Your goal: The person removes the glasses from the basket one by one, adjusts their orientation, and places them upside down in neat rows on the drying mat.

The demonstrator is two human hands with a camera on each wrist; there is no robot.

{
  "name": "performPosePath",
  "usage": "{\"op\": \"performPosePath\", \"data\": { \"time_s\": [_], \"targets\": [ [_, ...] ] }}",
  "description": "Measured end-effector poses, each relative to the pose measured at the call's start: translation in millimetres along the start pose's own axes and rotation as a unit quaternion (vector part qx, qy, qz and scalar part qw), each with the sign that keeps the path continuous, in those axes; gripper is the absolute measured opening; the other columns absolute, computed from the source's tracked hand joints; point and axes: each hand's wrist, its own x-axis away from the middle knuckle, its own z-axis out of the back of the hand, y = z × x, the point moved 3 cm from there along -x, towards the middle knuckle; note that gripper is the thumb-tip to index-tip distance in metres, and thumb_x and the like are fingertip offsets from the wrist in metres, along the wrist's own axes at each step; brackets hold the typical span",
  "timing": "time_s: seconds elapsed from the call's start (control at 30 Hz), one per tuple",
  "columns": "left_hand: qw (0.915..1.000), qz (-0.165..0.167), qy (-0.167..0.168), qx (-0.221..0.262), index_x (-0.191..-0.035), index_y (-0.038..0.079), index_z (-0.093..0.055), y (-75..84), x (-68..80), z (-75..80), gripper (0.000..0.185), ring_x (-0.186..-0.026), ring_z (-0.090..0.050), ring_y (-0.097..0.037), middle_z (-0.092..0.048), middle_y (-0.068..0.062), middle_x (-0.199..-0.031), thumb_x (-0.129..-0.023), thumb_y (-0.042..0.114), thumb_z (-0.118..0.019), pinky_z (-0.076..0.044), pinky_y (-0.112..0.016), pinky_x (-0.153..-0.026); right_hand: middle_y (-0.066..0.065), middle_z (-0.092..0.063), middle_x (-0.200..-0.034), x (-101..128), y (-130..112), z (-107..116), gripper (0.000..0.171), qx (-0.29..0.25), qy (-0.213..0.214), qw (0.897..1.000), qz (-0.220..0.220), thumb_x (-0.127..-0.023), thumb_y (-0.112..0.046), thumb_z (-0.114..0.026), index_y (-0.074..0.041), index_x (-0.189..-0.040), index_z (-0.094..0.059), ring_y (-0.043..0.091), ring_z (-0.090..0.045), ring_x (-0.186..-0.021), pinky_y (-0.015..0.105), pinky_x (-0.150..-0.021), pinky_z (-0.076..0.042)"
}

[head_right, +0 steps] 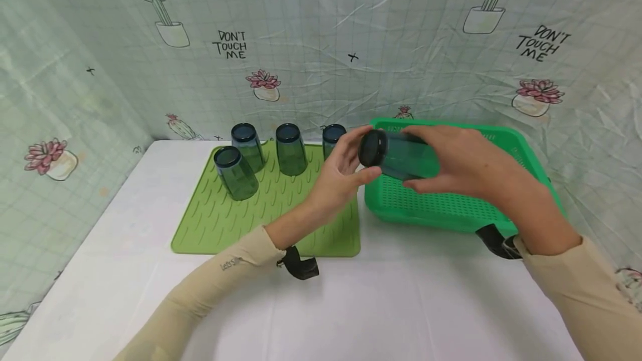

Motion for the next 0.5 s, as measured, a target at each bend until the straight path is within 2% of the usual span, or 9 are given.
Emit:
{"op": "performPosePath", "data": {
  "time_s": [0.07, 0.13, 0.23, 0.33, 0.5],
  "targets": [
    [0.9973, 0.004, 0.013, 0.072, -0.157, 0.017, -0.036, -4.4, 1.3, -0.5, 0.070, -0.147, -0.036, -0.010, -0.037, 0.001, -0.160, -0.096, 0.001, -0.066, -0.042, -0.030, -0.113, 0.013, -0.071, -0.114, -0.4, -0.2, 0.0, 0.084, -0.004, 0.008, 1.000, 0.000, -0.066, -0.037, -0.094, -0.008, -0.136, -0.060, 0.029, -0.068, -0.090, 0.053, -0.070, -0.056],
    [0.9912, -0.003, 0.017, 0.131, -0.158, 0.017, -0.037, -7.7, 1.1, -2.6, 0.073, -0.147, -0.037, -0.014, -0.036, -0.001, -0.161, -0.095, 0.013, -0.074, -0.042, -0.029, -0.113, 0.014, -0.071, -0.116, -0.9, -1.2, 0.0, 0.084, -0.011, 0.017, 1.000, 0.002, -0.066, -0.037, -0.094, -0.008, -0.136, -0.061, 0.030, -0.068, -0.092, 0.054, -0.072, -0.056],
    [0.9823, -0.010, 0.019, 0.186, -0.159, 0.017, -0.036, -10.6, 0.8, -7.4, 0.087, -0.142, -0.042, -0.014, -0.040, -0.001, -0.158, -0.087, 0.030, -0.083, -0.042, -0.024, -0.110, 0.013, -0.071, -0.117, -1.7, -3.6, -0.3, 0.083, -0.018, 0.029, 0.999, 0.004, -0.066, -0.037, -0.094, -0.007, -0.136, -0.061, 0.031, -0.069, -0.093, 0.054, -0.073, -0.057],
    [0.9768, -0.019, 0.023, 0.212, -0.159, 0.016, -0.035, -12.1, 0.3, -11.5, 0.095, -0.133, -0.047, -0.011, -0.046, 0.001, -0.151, -0.080, 0.037, -0.084, -0.043, -0.020, -0.104, 0.013, -0.072, -0.117, -2.8, -6.2, -1.1, 0.081, -0.027, 0.038, 0.999, 0.005, -0.066, -0.036, -0.094, -0.006, -0.134, -0.062, 0.031, -0.070, -0.093, 0.054, -0.074, -0.057],
    [0.9777, -0.045, 0.028, 0.203, -0.157, 0.010, -0.035, -12.2, -0.4, -11.2, 0.092, -0.121, -0.049, -0.011, -0.051, 0.003, -0.141, -0.082, 0.037, -0.082, -0.044, -0.020, -0.090, 0.014, -0.071, -0.120, -4.9, -7.4, -4.8, 0.083, -0.033, 0.028, 0.999, -0.005, -0.067, -0.038, -0.094, -0.007, -0.137, -0.061, 0.033, -0.070, -0.095, 0.056, -0.076, -0.056]
  ]
}}
